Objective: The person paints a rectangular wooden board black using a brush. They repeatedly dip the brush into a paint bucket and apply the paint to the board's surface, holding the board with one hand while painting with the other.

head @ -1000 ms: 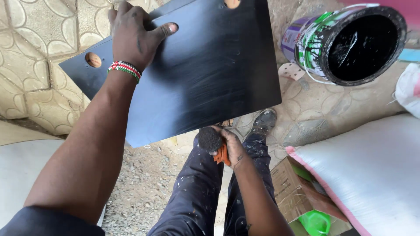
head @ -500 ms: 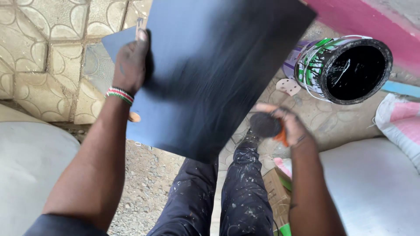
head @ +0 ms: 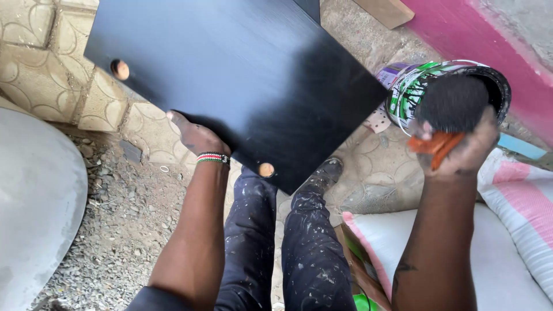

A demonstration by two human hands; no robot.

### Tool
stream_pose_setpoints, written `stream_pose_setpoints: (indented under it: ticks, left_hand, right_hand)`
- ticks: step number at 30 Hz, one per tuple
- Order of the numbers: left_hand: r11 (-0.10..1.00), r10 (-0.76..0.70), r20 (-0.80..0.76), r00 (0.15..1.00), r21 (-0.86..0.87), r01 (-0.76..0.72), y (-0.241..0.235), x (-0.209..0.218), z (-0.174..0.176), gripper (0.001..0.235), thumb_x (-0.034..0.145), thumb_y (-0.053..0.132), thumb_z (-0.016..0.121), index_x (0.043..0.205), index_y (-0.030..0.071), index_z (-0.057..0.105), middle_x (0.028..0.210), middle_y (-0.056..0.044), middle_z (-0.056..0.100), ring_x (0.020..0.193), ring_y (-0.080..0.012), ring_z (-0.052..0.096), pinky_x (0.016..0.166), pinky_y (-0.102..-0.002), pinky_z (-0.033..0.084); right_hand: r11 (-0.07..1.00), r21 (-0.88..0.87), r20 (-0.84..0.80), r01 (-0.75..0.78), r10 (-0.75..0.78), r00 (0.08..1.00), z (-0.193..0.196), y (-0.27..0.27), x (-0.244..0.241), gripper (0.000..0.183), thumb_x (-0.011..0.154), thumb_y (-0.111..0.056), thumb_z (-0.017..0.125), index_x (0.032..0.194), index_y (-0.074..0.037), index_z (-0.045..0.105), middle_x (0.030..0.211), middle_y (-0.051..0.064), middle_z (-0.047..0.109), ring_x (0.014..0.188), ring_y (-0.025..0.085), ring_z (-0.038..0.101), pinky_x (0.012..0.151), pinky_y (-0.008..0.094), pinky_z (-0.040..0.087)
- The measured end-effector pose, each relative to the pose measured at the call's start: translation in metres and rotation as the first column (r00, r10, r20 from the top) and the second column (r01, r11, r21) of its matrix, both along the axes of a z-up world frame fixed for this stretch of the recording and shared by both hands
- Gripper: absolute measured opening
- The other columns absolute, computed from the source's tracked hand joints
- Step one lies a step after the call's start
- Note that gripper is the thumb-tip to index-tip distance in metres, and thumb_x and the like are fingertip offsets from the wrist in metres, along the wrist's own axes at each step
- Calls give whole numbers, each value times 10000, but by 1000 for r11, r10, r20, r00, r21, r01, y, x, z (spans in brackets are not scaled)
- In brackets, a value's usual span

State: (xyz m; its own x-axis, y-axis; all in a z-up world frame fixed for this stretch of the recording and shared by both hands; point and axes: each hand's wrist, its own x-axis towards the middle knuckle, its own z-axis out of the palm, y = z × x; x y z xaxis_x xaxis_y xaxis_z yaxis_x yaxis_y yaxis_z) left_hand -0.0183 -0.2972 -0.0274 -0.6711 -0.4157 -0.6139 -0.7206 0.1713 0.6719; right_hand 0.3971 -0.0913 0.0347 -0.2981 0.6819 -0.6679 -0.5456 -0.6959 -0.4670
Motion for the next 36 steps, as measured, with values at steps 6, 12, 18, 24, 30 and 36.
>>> stream_pose_setpoints:
  ticks: [6, 12, 18, 24, 30, 36]
  left_hand:
    - [987, 109, -62, 992, 124, -101, -61, 5, -107, 1006, 1042, 760, 582, 1711, 8, 572, 1682, -182, 648, 1570, -374, 623, 1378, -579, 417]
    - [981, -172, 30, 985, -86, 174, -45, 15, -44, 1065, 1123, 809, 528, 1736, -59, 465, 1626, -299, 606, 1500, -539, 656, 1230, -803, 526]
    - [621, -654, 271, 706, -341, 706, -51, 18, 23, 706, 1182, 680, 570, 1145, -7, 727, 876, -230, 777, 759, -403, 820, 739, -574, 682]
    - [46, -910, 405, 87, -110, 993, 54, 59, 45, 580, 1101, 571, 862, 826, 61, 861, 612, -174, 745, 567, -272, 809, 590, -367, 694]
    - [-291, -863, 421, -280, 40, 956, 135, 97, 37, 729, 1035, 630, 840, 603, 52, 735, 534, -170, 713, 465, -298, 779, 517, -356, 664]
    - [-161, -907, 396, -145, -7, 987, 136, 97, 24, 705, 985, 596, 937, 615, 61, 664, 485, -171, 653, 390, -286, 737, 427, -333, 628]
  right_hand:
    - [953, -212, 191, 214, -175, 966, -50, -70, 32, 274, 899, -358, 802, 993, -106, 857, 931, 127, 833, 648, 292, 654, 542, 370, 512]
    - [973, -215, 87, 83, -66, 994, -64, -122, 30, 179, 1044, -361, 795, 1116, -205, 844, 937, 75, 831, 727, 254, 668, 628, 316, 532]
    - [998, -59, 317, 5, 13, 948, -71, -129, 16, 199, 1183, -270, 741, 1355, -171, 732, 1087, 91, 768, 817, 239, 675, 694, 321, 599]
    - [997, 32, 398, -70, 52, 916, -87, -84, -9, 353, 1138, -122, 697, 1481, -50, 739, 1191, 173, 831, 836, 305, 854, 690, 376, 744]
    - [957, 159, 676, -241, 72, 733, -208, -19, -28, 280, 1160, -185, 691, 1369, -196, 875, 888, 87, 779, 619, 259, 813, 508, 346, 679]
    - [831, -86, 786, -549, 396, 475, -75, -94, -48, 342, 1162, -280, 657, 1412, -207, 879, 1019, 54, 887, 1068, 267, 863, 1010, 442, 615]
